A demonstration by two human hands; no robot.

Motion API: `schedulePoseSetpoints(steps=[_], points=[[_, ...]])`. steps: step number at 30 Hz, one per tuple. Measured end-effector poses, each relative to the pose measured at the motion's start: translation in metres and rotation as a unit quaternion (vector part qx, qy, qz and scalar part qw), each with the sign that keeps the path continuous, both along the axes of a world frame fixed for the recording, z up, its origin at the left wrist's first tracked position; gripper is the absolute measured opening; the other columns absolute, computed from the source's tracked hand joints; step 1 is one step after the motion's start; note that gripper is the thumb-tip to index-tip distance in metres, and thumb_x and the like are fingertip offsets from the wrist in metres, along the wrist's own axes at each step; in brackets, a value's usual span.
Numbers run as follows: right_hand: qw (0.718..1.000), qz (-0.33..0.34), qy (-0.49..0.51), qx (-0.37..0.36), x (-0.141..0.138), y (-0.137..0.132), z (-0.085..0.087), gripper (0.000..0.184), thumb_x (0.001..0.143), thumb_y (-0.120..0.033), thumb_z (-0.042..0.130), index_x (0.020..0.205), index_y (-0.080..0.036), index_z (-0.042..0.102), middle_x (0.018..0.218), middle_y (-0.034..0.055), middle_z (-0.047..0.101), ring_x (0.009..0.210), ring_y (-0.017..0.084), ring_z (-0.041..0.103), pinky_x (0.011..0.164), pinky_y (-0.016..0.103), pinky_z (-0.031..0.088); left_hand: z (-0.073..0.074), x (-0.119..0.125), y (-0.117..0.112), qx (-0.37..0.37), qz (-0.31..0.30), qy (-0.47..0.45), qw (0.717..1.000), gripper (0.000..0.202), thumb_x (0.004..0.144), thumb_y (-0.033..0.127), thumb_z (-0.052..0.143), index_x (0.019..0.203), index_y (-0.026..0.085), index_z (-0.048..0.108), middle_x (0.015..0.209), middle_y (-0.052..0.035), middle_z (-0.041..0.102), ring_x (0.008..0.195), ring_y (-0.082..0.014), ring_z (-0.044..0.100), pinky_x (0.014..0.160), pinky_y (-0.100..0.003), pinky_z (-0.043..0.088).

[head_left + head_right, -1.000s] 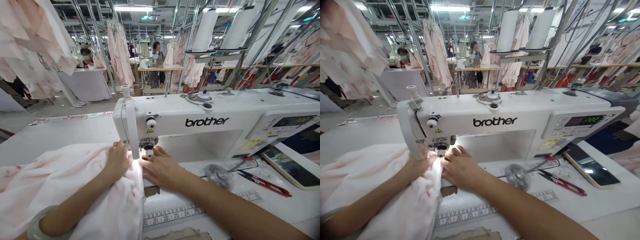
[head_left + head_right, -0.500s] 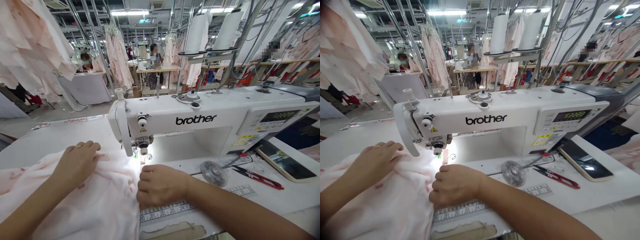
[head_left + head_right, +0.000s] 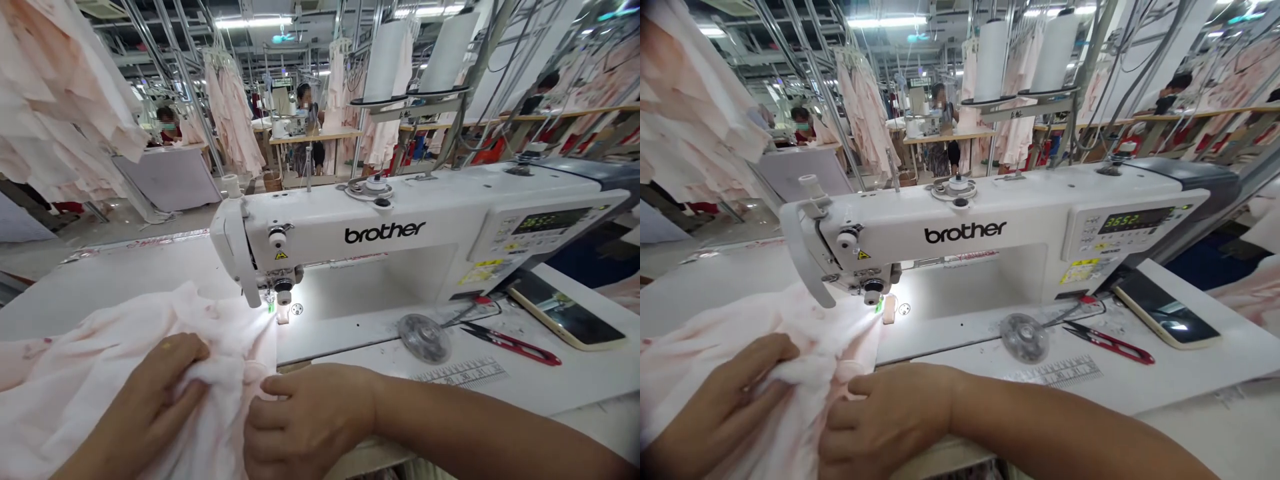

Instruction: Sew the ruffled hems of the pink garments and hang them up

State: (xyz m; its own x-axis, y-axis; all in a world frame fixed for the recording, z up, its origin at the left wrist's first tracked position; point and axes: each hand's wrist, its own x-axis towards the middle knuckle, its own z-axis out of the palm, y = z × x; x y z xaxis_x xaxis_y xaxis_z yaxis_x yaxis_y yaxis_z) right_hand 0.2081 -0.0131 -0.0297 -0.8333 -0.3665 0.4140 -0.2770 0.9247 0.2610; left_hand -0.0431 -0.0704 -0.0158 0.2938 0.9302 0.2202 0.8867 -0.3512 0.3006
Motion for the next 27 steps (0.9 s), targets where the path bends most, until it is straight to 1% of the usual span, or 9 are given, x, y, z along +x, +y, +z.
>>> schedulePoseSetpoints(steps=[3,4,6,9,13,16,20,24,27], points=[[0.999,-0.037,-0.004,0.014,-0.003,0.0,-0.006,0.022,0.092,-0.017,0.046,0.082,-0.012,0.065,0.079,0.0083,0.063,0.075,0.02,0.06,0.071,0.037,0.045,0.004,0.0,0.002,-0.017,-0.066,-0.01,0.998,0.011,0.078,0.024,0.05,0.084,0.026,0.06,0.121,-0.0063,0.065,0.115,-0.028,0.057,0.097,-0.044,0.05],[0.999,-0.042,-0.001,0.006,-0.004,0.0,-0.007,0.023,0.092,-0.017,0.046,0.076,-0.013,0.063,0.072,0.0061,0.06,0.067,0.019,0.058,0.068,0.036,0.044,0.003,0.002,0.002,-0.02,-0.101,-0.003,0.995,0.02,0.077,0.022,0.051,0.092,0.028,0.063,0.129,-0.0051,0.062,0.123,-0.0279,0.054,0.107,-0.046,0.043],[0.999,-0.042,0.014,-0.022,-0.004,0.002,-0.009,0.025,0.092,-0.016,0.045,0.071,-0.015,0.059,0.063,0.0014,0.054,0.058,0.015,0.053,0.06,0.032,0.042,0.001,0.005,0.004,-0.029,-0.17,0.019,0.985,0.044,0.075,0.017,0.052,0.116,0.031,0.06,0.136,-0.0033,0.059,0.128,-0.026,0.053,0.117,-0.048,0.03],[0.997,-0.038,0.04,-0.05,0.0,0.008,-0.009,0.025,0.092,-0.014,0.047,0.069,-0.017,0.056,0.06,-0.0013,0.052,0.056,0.013,0.05,0.056,0.028,0.04,0.0,0.008,0.007,-0.015,-0.213,0.027,0.977,0.064,0.077,0.015,0.05,0.138,0.034,0.043,0.139,-0.0031,0.056,0.13,-0.0245,0.051,0.118,-0.049,0.027],[0.997,-0.06,0.019,-0.05,0.005,0.012,-0.012,0.02,0.089,-0.012,0.049,0.071,-0.018,0.056,0.063,-0.0026,0.054,0.061,0.013,0.053,0.059,0.028,0.04,-0.003,0.01,0.008,0.001,-0.223,0.034,0.974,0.071,0.08,0.015,0.049,0.145,0.036,0.032,0.142,-0.0028,0.054,0.134,-0.0237,0.046,0.119,-0.049,0.026],[0.995,-0.071,-0.038,-0.054,0.006,0.012,-0.016,0.015,0.09,-0.014,0.05,0.077,-0.02,0.056,0.066,-0.0035,0.057,0.064,0.013,0.055,0.06,0.029,0.04,-0.011,0.013,0.008,-0.001,-0.221,0.024,0.975,0.069,0.079,0.015,0.049,0.144,0.036,0.034,0.141,-0.0026,0.054,0.132,-0.0229,0.049,0.119,-0.047,0.027],[0.993,-0.09,-0.056,-0.055,0.005,0.012,-0.019,0.018,0.093,-0.013,0.047,0.077,-0.019,0.054,0.067,-0.0033,0.058,0.065,0.013,0.055,0.059,0.03,0.04,-0.02,0.018,0.013,-0.009,-0.206,-0.002,0.979,0.061,0.08,0.014,0.045,0.138,0.029,0.042,0.135,-0.0054,0.059,0.127,-0.0222,0.054,0.12,-0.046,0.026],[0.984,-0.148,-0.071,-0.066,0.005,0.019,-0.016,0.017,0.096,-0.012,0.046,0.082,-0.018,0.054,0.073,-0.0031,0.061,0.07,0.013,0.056,0.064,0.028,0.04,-0.018,0.023,0.034,-0.046,-0.186,0.003,0.982,0.051,0.079,0.014,0.043,0.128,0.022,0.053,0.135,-0.0088,0.059,0.126,-0.0232,0.053,0.119,-0.048,0.023],[0.979,-0.175,-0.079,-0.068,0.005,0.027,-0.014,0.015,0.096,-0.011,0.046,0.084,-0.017,0.054,0.079,-0.002,0.062,0.073,0.013,0.055,0.071,0.027,0.041,-0.012,0.022,0.051,-0.053,-0.195,0.022,0.979,0.049,0.079,0.012,0.042,0.125,0.019,0.054,0.136,-0.0093,0.057,0.127,-0.0229,0.051,0.117,-0.046,0.029]])
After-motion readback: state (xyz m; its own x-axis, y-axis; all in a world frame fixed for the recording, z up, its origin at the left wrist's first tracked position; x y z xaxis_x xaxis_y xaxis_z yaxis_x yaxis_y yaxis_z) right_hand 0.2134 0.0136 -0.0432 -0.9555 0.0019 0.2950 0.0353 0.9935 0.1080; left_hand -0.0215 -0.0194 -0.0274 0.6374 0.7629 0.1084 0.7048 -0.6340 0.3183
